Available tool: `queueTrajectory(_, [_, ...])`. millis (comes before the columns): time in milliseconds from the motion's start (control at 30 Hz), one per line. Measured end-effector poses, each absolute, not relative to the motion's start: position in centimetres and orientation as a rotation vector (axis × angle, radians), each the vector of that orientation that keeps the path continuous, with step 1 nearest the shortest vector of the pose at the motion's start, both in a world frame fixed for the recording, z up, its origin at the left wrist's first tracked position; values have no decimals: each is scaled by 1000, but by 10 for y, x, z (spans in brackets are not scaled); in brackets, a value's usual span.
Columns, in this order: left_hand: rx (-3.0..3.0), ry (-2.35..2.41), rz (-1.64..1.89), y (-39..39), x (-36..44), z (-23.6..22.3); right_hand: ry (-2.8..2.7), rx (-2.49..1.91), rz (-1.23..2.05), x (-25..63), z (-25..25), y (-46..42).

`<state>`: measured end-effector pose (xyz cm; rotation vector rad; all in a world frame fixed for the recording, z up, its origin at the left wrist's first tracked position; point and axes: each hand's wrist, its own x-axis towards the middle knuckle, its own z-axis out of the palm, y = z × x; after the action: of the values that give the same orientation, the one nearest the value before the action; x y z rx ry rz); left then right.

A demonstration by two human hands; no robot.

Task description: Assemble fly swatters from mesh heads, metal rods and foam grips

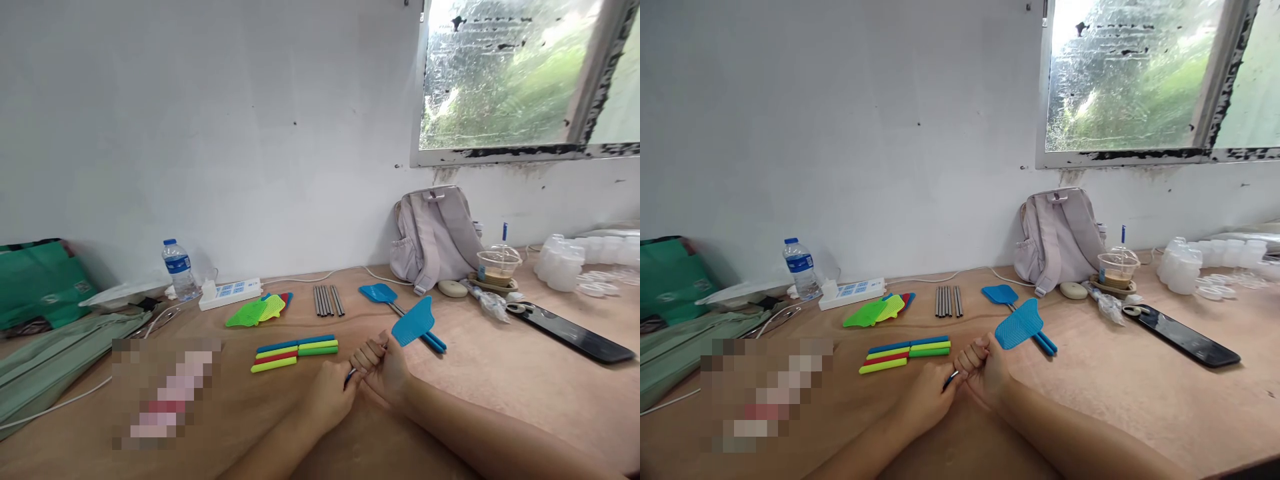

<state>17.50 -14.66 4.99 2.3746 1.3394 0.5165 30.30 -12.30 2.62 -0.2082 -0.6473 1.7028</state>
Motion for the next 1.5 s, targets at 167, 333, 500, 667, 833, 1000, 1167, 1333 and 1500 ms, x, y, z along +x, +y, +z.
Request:
queueTrajectory(167, [2398, 1296, 544, -149, 175, 48, -743, -164, 1745, 306, 35, -129])
queueTrajectory(333, [2644, 1383, 515, -145, 171, 47, -727, -152, 1681, 313, 40, -128])
queueTrajectory(500, [2716, 1376, 537, -136, 171, 36, -668, -175, 1631, 314, 37, -122])
queueTrajectory(667, [2699, 1354, 585, -137, 175, 29, -716, -140, 1636, 313, 37, -122])
queueTrajectory(833, [2678, 1305, 598, -141, 171, 40, -785, -61, 1658, 312, 37, -125])
queueTrajectory(1000, [2648, 1288, 583, -142, 169, 44, -817, -39, 1702, 312, 34, -123])
queueTrajectory(1167, [2616, 1331, 565, -140, 170, 42, -836, -28, 1733, 313, 32, -121])
queueTrajectory(1333, [2597, 1386, 564, -141, 174, 40, -876, -45, 1755, 317, 34, -117])
queueTrajectory(1500, [2633, 1408, 549, -139, 176, 41, -842, -65, 1711, 320, 34, -114])
